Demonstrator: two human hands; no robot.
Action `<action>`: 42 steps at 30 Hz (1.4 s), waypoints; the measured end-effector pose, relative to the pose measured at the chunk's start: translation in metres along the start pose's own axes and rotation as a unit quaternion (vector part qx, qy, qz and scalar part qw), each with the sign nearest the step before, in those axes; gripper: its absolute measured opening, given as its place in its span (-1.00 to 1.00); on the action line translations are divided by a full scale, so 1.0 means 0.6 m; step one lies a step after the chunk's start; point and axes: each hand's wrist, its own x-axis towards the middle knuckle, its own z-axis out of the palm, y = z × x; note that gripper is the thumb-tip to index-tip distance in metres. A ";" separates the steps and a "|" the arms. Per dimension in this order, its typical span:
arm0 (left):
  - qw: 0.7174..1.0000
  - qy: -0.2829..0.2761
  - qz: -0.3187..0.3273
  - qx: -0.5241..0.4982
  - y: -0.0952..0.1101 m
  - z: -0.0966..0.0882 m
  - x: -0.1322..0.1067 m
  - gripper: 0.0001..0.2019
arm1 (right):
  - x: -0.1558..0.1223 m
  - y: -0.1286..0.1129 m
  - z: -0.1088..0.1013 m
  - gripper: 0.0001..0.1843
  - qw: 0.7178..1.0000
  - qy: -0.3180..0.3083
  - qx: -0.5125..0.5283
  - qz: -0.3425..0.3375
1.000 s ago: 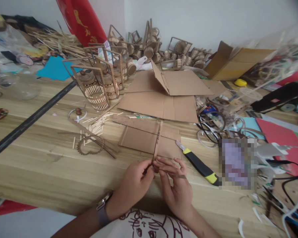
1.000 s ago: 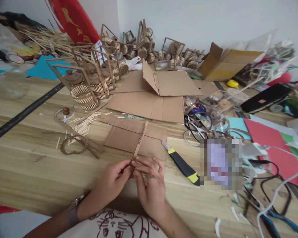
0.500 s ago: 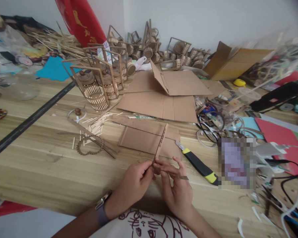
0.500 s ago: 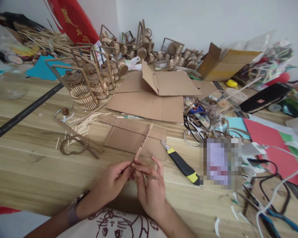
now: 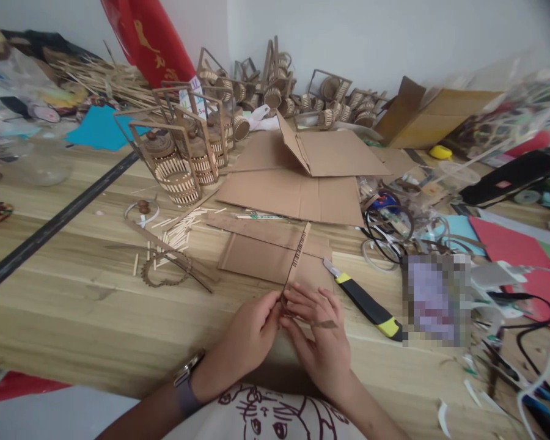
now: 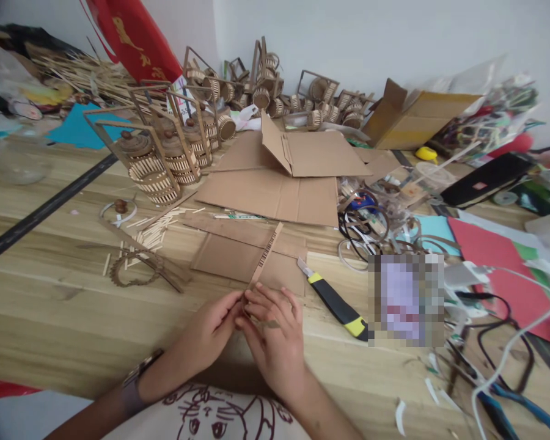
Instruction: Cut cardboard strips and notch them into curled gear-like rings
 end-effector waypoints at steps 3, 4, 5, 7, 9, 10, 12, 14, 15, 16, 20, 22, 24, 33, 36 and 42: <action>1.000 -0.005 -0.010 0.011 0.002 0.000 -0.001 -0.73 | 0.002 -0.002 0.000 -0.84 1.000 0.003 -0.016 -0.002; 1.000 -0.007 -0.014 0.015 0.002 0.001 -0.001 -0.73 | 0.002 -0.003 0.001 -0.83 1.000 0.002 -0.017 -0.005; 1.000 -0.008 -0.017 0.021 0.002 0.001 -0.001 -0.73 | 0.002 -0.004 0.001 -0.83 1.000 0.001 -0.017 -0.009; 0.999 -0.011 -0.025 0.033 0.001 0.003 -0.001 -0.74 | 0.002 -0.006 0.001 -0.84 1.000 -0.003 -0.013 -0.017; 0.998 -0.017 -0.037 0.039 0.001 0.005 0.000 -0.75 | 0.002 -0.007 0.001 -0.84 1.000 -0.008 -0.006 -0.018; 0.998 -0.020 -0.042 0.038 0.001 0.006 0.000 -0.76 | 0.002 -0.008 0.001 -0.84 1.000 -0.012 -0.004 -0.016; 0.998 -0.021 -0.048 0.032 0.001 0.007 0.001 -0.77 | 0.002 -0.009 0.001 -0.84 1.000 -0.017 0.001 -0.010; 0.999 -0.015 -0.048 0.021 0.002 0.007 0.002 -0.79 | 0.002 -0.010 0.000 -0.84 1.000 -0.018 0.010 -0.005; 0.999 -0.012 -0.046 0.016 0.002 0.007 0.002 -0.80 | 0.003 -0.011 0.000 -0.85 1.000 -0.016 0.016 -0.003; 0.999 -0.009 -0.043 0.011 0.002 0.006 0.002 -0.81 | 0.003 -0.011 -0.001 -0.85 1.000 -0.014 0.021 0.000; 0.999 -0.012 -0.033 -0.006 0.006 0.003 0.000 -0.80 | 0.005 -0.010 -0.003 -0.89 1.000 0.001 0.022 0.016; 0.999 -0.014 -0.031 -0.017 0.009 0.002 0.000 -0.76 | 0.005 -0.009 -0.004 -0.89 1.000 0.011 0.021 0.020; 0.999 -0.014 -0.032 -0.019 0.010 0.001 0.000 -0.73 | 0.005 -0.008 -0.003 -0.88 1.000 0.011 0.021 0.020; 0.996 0.034 -0.018 0.077 0.009 0.002 0.001 -0.74 | 0.003 -0.003 0.004 -0.85 1.000 -0.009 -0.017 -0.009; 0.994 0.039 -0.021 0.103 0.006 0.003 0.001 -0.76 | 0.003 -0.006 0.003 -0.83 1.000 -0.017 -0.012 -0.012; 0.994 0.042 -0.015 0.105 0.004 0.002 -0.001 -0.76 | 0.002 -0.010 0.001 -0.82 1.000 -0.003 0.021 0.011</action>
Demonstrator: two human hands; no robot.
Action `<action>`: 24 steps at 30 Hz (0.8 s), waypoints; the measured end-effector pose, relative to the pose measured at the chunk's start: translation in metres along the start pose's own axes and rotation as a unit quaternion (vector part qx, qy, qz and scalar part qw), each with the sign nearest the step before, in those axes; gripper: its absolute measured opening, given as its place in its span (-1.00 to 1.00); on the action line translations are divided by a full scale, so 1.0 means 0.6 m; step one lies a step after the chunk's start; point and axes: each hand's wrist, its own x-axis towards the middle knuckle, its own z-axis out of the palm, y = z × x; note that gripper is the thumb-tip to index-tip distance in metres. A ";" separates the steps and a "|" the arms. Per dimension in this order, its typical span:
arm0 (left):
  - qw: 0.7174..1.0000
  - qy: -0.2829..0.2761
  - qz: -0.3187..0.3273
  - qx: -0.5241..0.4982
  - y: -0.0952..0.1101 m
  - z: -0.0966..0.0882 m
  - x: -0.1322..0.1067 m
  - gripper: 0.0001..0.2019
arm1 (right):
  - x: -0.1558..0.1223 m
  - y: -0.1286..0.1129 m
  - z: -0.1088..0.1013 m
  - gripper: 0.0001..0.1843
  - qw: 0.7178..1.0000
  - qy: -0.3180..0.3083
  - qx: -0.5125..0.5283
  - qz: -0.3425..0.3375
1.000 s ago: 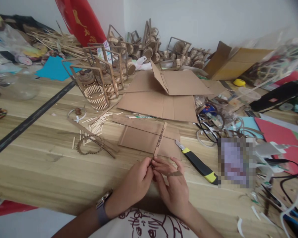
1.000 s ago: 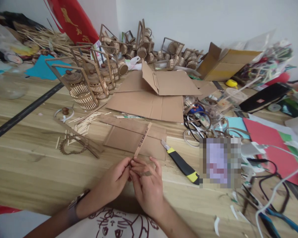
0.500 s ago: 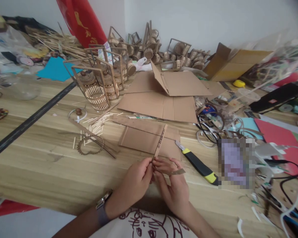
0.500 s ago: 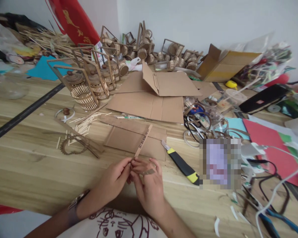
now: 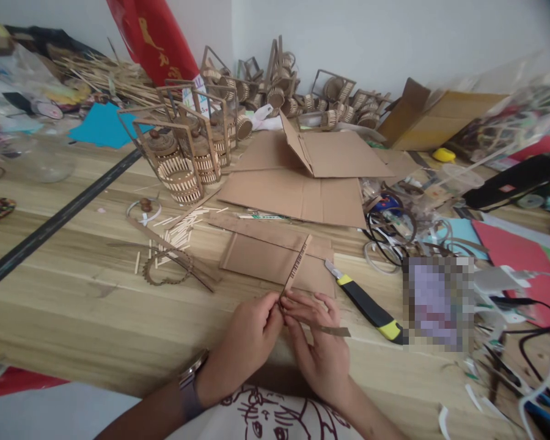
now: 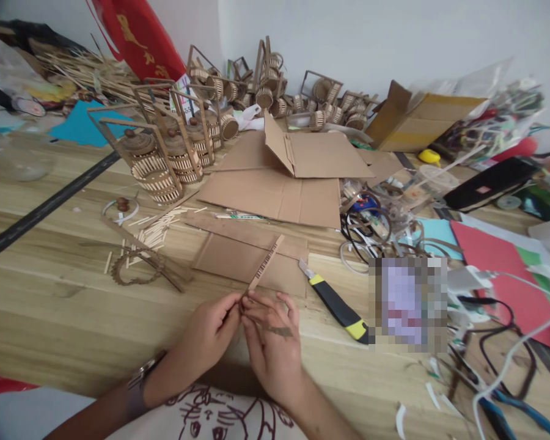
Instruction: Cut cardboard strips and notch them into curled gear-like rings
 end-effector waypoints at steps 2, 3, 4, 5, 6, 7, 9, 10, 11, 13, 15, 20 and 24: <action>1.000 0.000 0.002 -0.008 0.000 -0.002 -0.001 -0.76 | -0.001 0.000 -0.001 -0.83 1.000 0.003 0.012 0.011; 1.000 0.000 0.003 -0.012 0.001 -0.003 -0.002 -0.76 | -0.001 0.000 -0.001 -0.83 1.000 0.004 0.016 0.016; 1.000 0.000 0.004 -0.015 0.002 -0.003 -0.003 -0.76 | -0.002 0.000 -0.001 -0.84 1.000 0.006 0.018 0.020; 1.000 -0.001 0.005 -0.020 0.002 -0.004 -0.003 -0.75 | -0.002 0.001 -0.001 -0.84 1.000 0.007 0.018 0.024; 1.000 -0.004 0.007 -0.026 0.003 -0.004 -0.003 -0.75 | -0.002 0.001 -0.001 -0.84 0.999 0.007 0.018 0.028; 0.999 -0.005 0.009 -0.033 0.004 -0.004 -0.004 -0.74 | -0.002 0.002 -0.002 -0.84 0.999 0.008 0.017 0.031; 0.999 -0.008 0.012 -0.044 0.006 -0.004 -0.003 -0.73 | -0.001 0.004 -0.002 -0.85 0.999 0.010 0.017 0.031; 0.999 -0.009 0.014 -0.047 0.007 -0.004 -0.003 -0.72 | -0.001 0.005 -0.002 -0.86 0.999 0.010 0.018 0.030; 0.999 -0.009 0.015 -0.046 0.007 -0.004 -0.002 -0.71 | 0.000 0.006 -0.001 -0.88 0.999 0.010 0.018 0.029; 0.999 -0.007 0.017 -0.040 0.008 -0.006 -0.002 -0.71 | 0.001 0.007 0.000 -0.92 1.000 0.012 0.014 0.025; 0.999 -0.003 0.019 -0.032 0.009 -0.007 -0.002 -0.71 | 0.002 0.008 0.002 -0.91 1.000 0.018 0.002 0.016; 1.000 0.012 0.014 -0.003 0.007 -0.007 -0.005 -0.74 | 0.002 0.005 0.006 -0.86 1.000 0.018 -0.001 0.008; 1.000 0.026 0.017 -0.004 0.004 -0.005 -0.004 -0.76 | 0.002 0.000 0.003 -0.85 1.000 0.016 0.009 0.004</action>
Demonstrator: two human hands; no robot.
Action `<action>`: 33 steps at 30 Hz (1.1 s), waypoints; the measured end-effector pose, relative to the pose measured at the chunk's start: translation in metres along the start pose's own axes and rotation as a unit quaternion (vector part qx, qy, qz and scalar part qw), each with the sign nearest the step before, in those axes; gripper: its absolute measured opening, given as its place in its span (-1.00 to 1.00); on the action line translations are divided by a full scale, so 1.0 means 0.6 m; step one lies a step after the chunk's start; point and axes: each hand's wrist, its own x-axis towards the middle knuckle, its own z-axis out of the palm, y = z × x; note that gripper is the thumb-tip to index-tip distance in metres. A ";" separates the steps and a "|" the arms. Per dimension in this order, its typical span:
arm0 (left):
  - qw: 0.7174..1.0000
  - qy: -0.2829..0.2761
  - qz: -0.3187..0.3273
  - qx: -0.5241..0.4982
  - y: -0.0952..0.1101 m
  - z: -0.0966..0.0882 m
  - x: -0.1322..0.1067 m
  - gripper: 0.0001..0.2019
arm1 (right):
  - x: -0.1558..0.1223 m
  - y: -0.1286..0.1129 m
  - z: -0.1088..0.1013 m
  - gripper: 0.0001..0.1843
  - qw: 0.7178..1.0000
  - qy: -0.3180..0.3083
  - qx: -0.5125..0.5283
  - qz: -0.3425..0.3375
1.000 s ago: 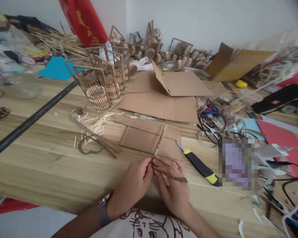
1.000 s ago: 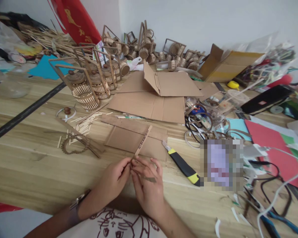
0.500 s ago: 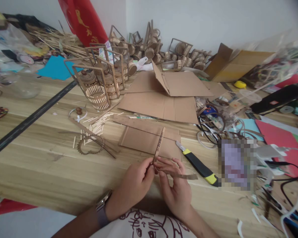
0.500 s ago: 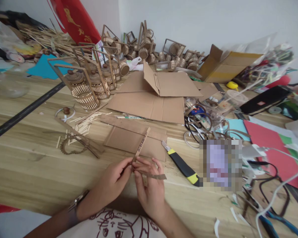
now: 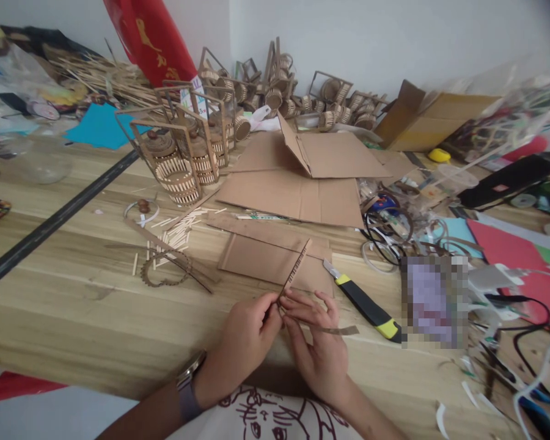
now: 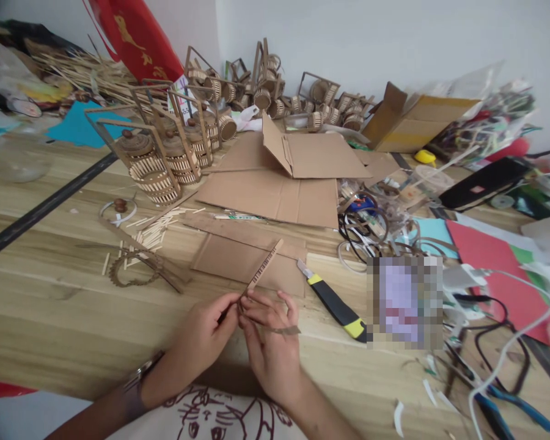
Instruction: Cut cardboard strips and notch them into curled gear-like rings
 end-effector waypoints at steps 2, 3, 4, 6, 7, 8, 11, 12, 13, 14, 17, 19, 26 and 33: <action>1.000 0.004 0.003 -0.007 0.000 0.000 0.001 -0.75 | 0.000 -0.002 -0.002 -0.85 1.000 0.002 0.008 0.003; 1.000 0.006 0.004 -0.010 0.000 -0.001 0.001 -0.75 | 0.000 -0.002 -0.003 -0.84 1.000 0.004 0.011 0.005; 1.000 0.005 0.006 -0.014 0.001 -0.001 0.002 -0.75 | 0.000 -0.002 -0.004 -0.84 1.000 0.006 0.013 0.007; 1.000 0.000 0.011 -0.024 0.000 -0.001 0.002 -0.75 | 0.001 -0.001 -0.005 -0.82 1.000 0.011 0.012 0.009; 0.999 -0.005 0.012 -0.030 0.000 0.000 0.002 -0.75 | 0.001 -0.001 -0.005 -0.82 1.000 0.010 0.010 0.010; 0.999 -0.013 0.013 -0.037 -0.001 0.000 0.002 -0.74 | 0.001 0.000 -0.005 -0.82 1.000 0.007 0.009 0.009; 0.999 -0.026 0.013 -0.045 -0.003 0.003 0.002 -0.72 | 0.000 0.001 -0.005 -0.82 1.000 -0.007 0.002 0.005; 0.999 -0.025 0.011 -0.041 -0.003 0.003 0.003 -0.72 | 0.000 0.002 -0.004 -0.83 1.000 -0.010 -0.003 0.006; 0.999 -0.022 0.009 -0.037 -0.003 0.003 0.003 -0.72 | -0.001 0.002 -0.004 -0.84 1.000 -0.011 -0.012 0.006; 0.999 -0.020 0.007 -0.032 -0.002 0.003 0.003 -0.71 | -0.001 0.003 -0.004 -0.85 1.000 -0.011 -0.023 0.007; 0.999 -0.020 0.004 -0.027 0.001 0.002 0.004 -0.71 | -0.003 0.003 -0.003 -0.83 0.999 -0.009 -0.044 0.009; 0.999 -0.017 0.003 -0.027 0.002 0.002 0.003 -0.70 | -0.004 0.003 -0.003 -0.79 0.999 -0.013 -0.039 0.010; 0.999 0.002 -0.004 -0.038 0.001 0.001 0.002 -0.74 | 0.002 -0.006 -0.005 -0.74 1.000 0.007 0.000 0.005; 0.999 -0.023 -0.002 -0.050 0.001 0.002 0.002 -0.75 | 0.000 0.000 -0.006 -0.79 1.000 0.009 -0.001 0.010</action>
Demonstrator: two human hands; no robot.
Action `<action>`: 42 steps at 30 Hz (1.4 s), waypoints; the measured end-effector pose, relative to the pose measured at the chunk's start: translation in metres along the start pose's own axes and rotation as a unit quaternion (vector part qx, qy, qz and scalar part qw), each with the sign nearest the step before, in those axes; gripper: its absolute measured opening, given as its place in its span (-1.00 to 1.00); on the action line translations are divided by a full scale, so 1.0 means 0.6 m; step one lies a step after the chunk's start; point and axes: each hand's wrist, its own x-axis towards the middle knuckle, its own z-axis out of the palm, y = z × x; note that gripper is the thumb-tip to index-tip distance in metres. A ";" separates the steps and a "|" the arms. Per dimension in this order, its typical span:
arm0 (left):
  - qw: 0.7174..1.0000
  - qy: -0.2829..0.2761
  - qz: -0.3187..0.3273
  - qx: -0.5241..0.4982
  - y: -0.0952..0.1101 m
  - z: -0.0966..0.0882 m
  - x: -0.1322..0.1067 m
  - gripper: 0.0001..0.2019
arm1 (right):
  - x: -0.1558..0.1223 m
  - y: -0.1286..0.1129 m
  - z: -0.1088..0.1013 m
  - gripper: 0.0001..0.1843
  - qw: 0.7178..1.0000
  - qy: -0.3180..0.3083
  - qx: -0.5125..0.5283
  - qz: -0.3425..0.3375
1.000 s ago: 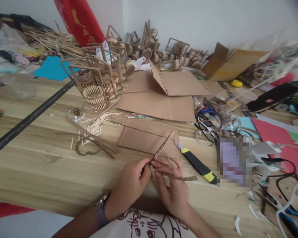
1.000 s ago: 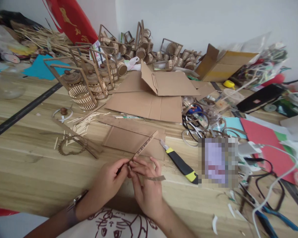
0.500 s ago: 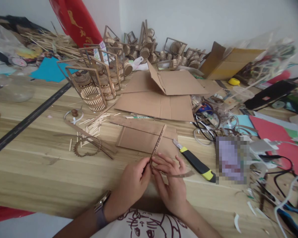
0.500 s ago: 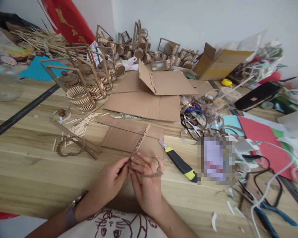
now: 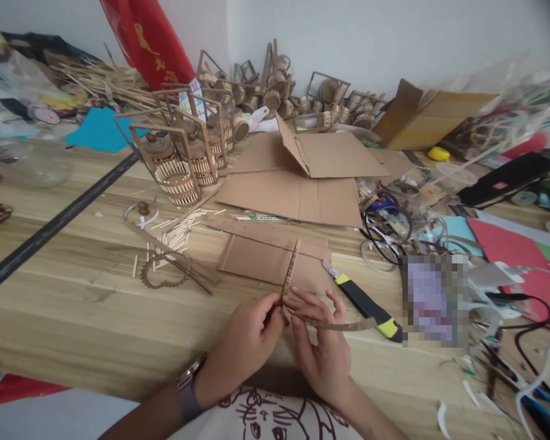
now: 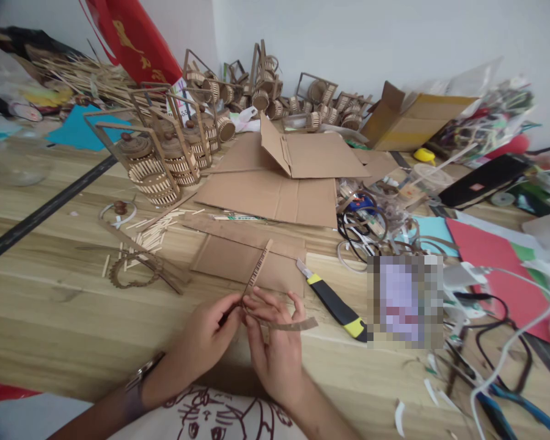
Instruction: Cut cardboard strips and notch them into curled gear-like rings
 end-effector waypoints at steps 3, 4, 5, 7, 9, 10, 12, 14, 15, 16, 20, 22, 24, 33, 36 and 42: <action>1.000 -0.014 -0.006 -0.001 0.000 0.001 0.000 -0.72 | -0.003 0.004 0.002 -0.80 1.000 -0.007 -0.005 0.006; 1.000 -0.014 -0.005 0.000 0.000 0.002 0.000 -0.72 | -0.004 0.004 0.003 -0.81 1.000 -0.009 -0.009 0.010; 1.000 -0.013 -0.003 0.000 0.000 0.002 0.000 -0.71 | -0.005 0.004 0.004 -0.83 1.000 -0.012 -0.012 0.011; 1.000 -0.007 0.001 0.001 -0.001 0.002 0.000 -0.71 | -0.005 0.004 0.005 -0.86 1.000 -0.019 -0.020 0.007; 1.000 -0.001 0.003 0.004 -0.001 0.002 0.000 -0.71 | -0.005 0.003 0.006 -0.87 0.999 -0.025 -0.026 -0.003; 1.000 0.000 0.002 0.006 -0.001 0.002 0.000 -0.72 | -0.005 0.003 0.006 -0.87 0.999 -0.025 -0.029 -0.006; 1.000 0.000 -0.001 0.012 0.000 0.002 0.001 -0.73 | -0.005 0.001 0.007 -0.84 0.999 -0.022 -0.036 -0.009; 1.000 0.003 -0.007 0.015 0.000 0.002 0.002 -0.75 | -0.006 0.000 0.008 -0.82 0.999 -0.018 -0.040 -0.016; 1.000 0.007 -0.009 0.013 0.000 0.002 0.003 -0.77 | -0.007 -0.001 0.009 -0.81 0.999 -0.016 -0.040 -0.020; 1.000 0.010 -0.010 0.009 0.000 0.002 0.004 -0.77 | -0.007 -0.002 0.009 -0.82 0.999 -0.013 -0.039 -0.023; 1.000 0.013 -0.004 -0.005 -0.003 0.003 0.004 -0.78 | -0.005 -0.005 0.006 -0.83 0.999 -0.004 -0.028 -0.023; 1.000 0.013 -0.003 -0.005 -0.004 0.003 0.003 -0.78 | -0.003 -0.005 0.004 -0.78 0.999 -0.002 -0.023 -0.022; 1.000 0.009 -0.002 -0.005 -0.002 0.002 0.002 -0.78 | -0.002 -0.004 0.002 -0.73 1.000 -0.001 -0.020 -0.018; 1.000 -0.021 0.015 0.014 0.009 -0.005 0.001 -0.74 | -0.006 0.005 0.001 -0.77 1.000 0.005 -0.003 -0.006; 0.999 -0.013 0.027 0.037 0.007 -0.005 0.002 -0.73 | -0.004 0.007 0.002 -0.82 1.000 0.003 -0.018 -0.008; 0.998 0.002 0.040 0.056 0.006 -0.003 0.001 -0.75 | -0.002 0.005 0.002 -0.83 0.999 -0.002 -0.034 -0.014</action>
